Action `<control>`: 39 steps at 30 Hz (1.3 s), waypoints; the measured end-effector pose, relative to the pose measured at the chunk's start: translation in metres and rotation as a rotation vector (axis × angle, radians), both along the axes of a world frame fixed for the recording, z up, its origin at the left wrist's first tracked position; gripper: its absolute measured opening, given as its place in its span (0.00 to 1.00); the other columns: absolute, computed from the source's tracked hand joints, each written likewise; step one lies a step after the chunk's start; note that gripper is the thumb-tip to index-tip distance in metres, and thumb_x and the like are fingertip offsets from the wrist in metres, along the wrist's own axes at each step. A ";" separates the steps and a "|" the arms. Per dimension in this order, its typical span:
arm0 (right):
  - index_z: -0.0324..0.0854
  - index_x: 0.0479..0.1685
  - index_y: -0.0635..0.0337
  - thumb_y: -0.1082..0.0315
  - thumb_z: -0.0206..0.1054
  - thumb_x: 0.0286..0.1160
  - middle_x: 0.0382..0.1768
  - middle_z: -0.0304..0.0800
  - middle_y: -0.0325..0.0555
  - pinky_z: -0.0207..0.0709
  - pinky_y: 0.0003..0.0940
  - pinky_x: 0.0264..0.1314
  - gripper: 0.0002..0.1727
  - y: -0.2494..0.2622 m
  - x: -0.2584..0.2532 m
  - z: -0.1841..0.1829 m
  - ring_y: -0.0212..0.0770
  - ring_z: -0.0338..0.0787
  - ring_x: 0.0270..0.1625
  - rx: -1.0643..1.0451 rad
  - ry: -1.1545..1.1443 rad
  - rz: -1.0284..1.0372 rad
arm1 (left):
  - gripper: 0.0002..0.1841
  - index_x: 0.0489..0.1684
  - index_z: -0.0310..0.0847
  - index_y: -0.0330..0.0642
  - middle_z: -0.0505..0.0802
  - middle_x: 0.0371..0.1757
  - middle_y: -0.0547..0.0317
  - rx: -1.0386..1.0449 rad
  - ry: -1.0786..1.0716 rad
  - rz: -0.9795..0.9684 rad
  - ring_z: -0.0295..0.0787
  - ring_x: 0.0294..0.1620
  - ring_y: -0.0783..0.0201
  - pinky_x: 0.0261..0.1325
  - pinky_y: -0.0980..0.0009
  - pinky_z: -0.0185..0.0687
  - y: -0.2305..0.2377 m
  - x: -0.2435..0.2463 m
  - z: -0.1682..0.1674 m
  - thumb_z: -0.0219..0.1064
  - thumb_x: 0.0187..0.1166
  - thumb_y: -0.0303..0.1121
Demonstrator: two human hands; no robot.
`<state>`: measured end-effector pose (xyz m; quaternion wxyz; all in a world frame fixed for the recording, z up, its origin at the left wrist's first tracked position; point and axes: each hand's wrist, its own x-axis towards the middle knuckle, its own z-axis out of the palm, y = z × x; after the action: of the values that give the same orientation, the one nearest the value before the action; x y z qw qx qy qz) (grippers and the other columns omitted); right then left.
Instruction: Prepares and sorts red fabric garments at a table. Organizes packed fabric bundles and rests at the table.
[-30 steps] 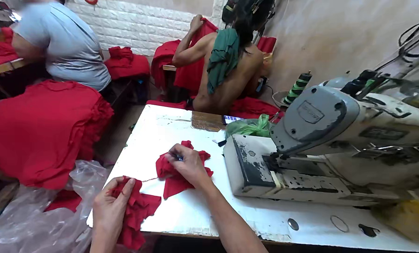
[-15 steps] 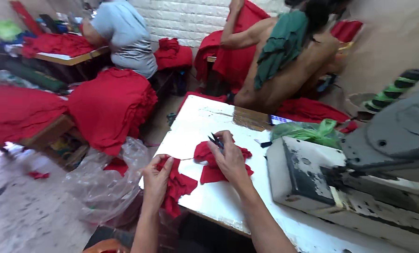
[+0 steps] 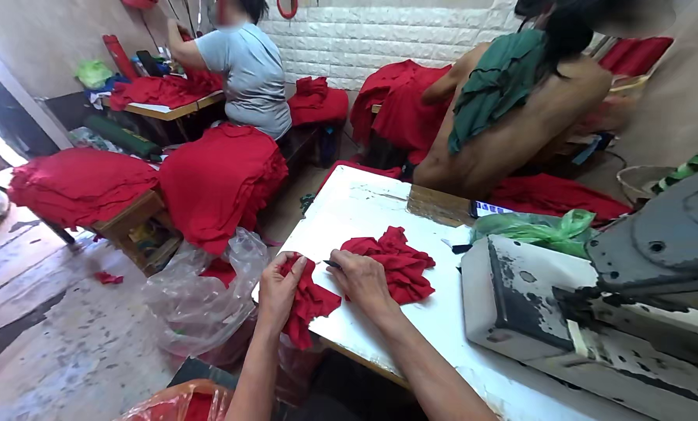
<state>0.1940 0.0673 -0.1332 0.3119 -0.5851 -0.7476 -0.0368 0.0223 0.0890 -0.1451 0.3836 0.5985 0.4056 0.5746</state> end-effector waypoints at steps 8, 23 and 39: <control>0.86 0.52 0.62 0.57 0.74 0.74 0.29 0.83 0.35 0.76 0.26 0.36 0.18 0.004 0.014 0.012 0.26 0.79 0.28 -0.244 0.858 0.205 | 0.05 0.41 0.89 0.35 0.93 0.34 0.66 -0.012 -0.145 -0.103 0.89 0.36 0.78 0.46 0.78 0.87 -0.013 0.002 0.023 0.66 0.82 0.24; 0.84 0.56 0.71 0.61 0.63 0.84 0.48 0.89 0.73 0.74 0.78 0.53 0.19 0.004 0.010 -0.013 0.76 0.88 0.54 -0.075 0.011 0.095 | 0.08 0.44 0.87 0.37 0.90 0.36 0.61 0.350 0.095 0.116 0.85 0.34 0.74 0.39 0.76 0.83 -0.055 -0.028 0.091 0.65 0.85 0.31; 0.70 0.71 0.44 0.40 0.62 0.81 0.58 0.87 0.12 0.78 0.16 0.69 0.27 -0.129 -0.142 0.001 0.13 0.84 0.62 -0.332 1.038 0.962 | 0.12 0.46 0.89 0.31 0.94 0.40 0.53 0.239 0.092 0.298 0.89 0.42 0.72 0.51 0.71 0.83 -0.156 -0.079 0.075 0.64 0.86 0.32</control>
<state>0.0525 -0.0619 -0.1322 0.5151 -0.1733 -0.6737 0.5007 -0.0567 -0.0671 -0.0704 0.2016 0.5988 0.4356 0.6411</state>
